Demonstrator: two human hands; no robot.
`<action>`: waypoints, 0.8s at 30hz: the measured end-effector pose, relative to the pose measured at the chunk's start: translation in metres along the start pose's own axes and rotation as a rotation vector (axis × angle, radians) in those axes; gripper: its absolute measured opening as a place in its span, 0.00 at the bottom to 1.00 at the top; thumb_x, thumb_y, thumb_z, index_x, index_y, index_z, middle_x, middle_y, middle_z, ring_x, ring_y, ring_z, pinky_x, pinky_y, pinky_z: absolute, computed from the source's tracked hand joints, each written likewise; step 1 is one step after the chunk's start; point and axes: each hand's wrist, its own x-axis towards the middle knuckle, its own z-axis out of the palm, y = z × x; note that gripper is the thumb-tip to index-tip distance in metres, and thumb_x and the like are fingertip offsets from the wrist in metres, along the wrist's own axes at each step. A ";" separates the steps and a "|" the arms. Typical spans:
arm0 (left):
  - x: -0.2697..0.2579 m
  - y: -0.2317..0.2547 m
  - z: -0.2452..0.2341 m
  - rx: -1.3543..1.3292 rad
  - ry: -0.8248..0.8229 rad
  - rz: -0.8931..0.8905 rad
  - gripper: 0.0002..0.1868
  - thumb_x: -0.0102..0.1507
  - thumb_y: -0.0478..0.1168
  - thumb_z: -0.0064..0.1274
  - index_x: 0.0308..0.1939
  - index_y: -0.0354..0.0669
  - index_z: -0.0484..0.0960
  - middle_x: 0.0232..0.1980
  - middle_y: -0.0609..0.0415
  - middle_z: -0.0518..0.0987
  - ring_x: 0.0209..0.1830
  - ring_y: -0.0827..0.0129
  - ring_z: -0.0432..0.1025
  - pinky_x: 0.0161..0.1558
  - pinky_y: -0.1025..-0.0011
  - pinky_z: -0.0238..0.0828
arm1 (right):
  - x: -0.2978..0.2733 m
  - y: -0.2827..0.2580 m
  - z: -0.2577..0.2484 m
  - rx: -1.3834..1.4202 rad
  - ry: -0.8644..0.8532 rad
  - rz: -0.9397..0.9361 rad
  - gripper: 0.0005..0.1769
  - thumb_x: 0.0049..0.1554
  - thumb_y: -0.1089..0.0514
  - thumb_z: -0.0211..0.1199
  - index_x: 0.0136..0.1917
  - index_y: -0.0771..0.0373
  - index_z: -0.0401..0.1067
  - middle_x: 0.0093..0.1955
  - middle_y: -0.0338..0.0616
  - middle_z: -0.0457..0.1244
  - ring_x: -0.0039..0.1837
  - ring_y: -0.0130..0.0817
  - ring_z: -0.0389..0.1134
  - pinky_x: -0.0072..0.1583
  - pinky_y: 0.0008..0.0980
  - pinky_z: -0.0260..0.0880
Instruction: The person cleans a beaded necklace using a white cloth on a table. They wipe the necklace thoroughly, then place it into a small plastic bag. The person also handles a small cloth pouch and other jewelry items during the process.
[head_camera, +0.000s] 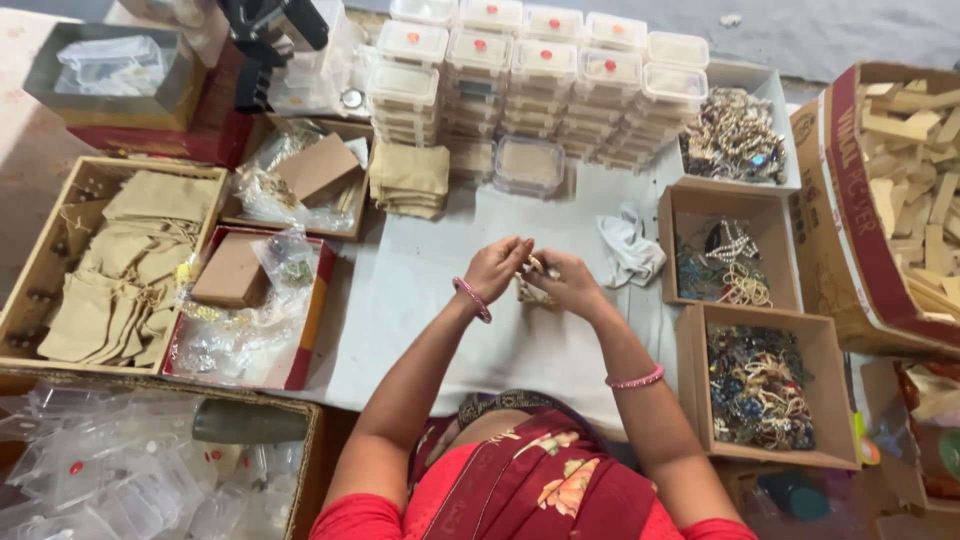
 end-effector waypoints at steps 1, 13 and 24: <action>0.000 0.007 -0.002 0.003 0.005 0.012 0.27 0.69 0.63 0.45 0.36 0.43 0.82 0.32 0.53 0.83 0.31 0.69 0.76 0.36 0.67 0.71 | -0.002 -0.001 -0.004 -0.004 0.005 -0.012 0.16 0.56 0.55 0.70 0.56 0.61 0.76 0.48 0.40 0.72 0.50 0.25 0.70 0.54 0.27 0.70; -0.004 0.027 0.001 -0.837 -0.103 -0.154 0.20 0.73 0.51 0.46 0.55 0.42 0.84 0.41 0.58 0.82 0.33 0.76 0.74 0.40 0.74 0.74 | -0.010 0.043 0.044 0.558 0.009 -0.003 0.07 0.62 0.59 0.63 0.51 0.65 0.74 0.41 0.33 0.66 0.43 0.19 0.65 0.46 0.24 0.68; -0.035 0.054 -0.021 -0.207 0.025 -0.094 0.41 0.66 0.61 0.45 0.76 0.43 0.55 0.66 0.57 0.76 0.30 0.72 0.78 0.42 0.73 0.77 | -0.042 -0.003 0.039 0.369 0.056 0.010 0.08 0.61 0.59 0.63 0.46 0.68 0.74 0.41 0.32 0.68 0.45 0.17 0.65 0.46 0.23 0.67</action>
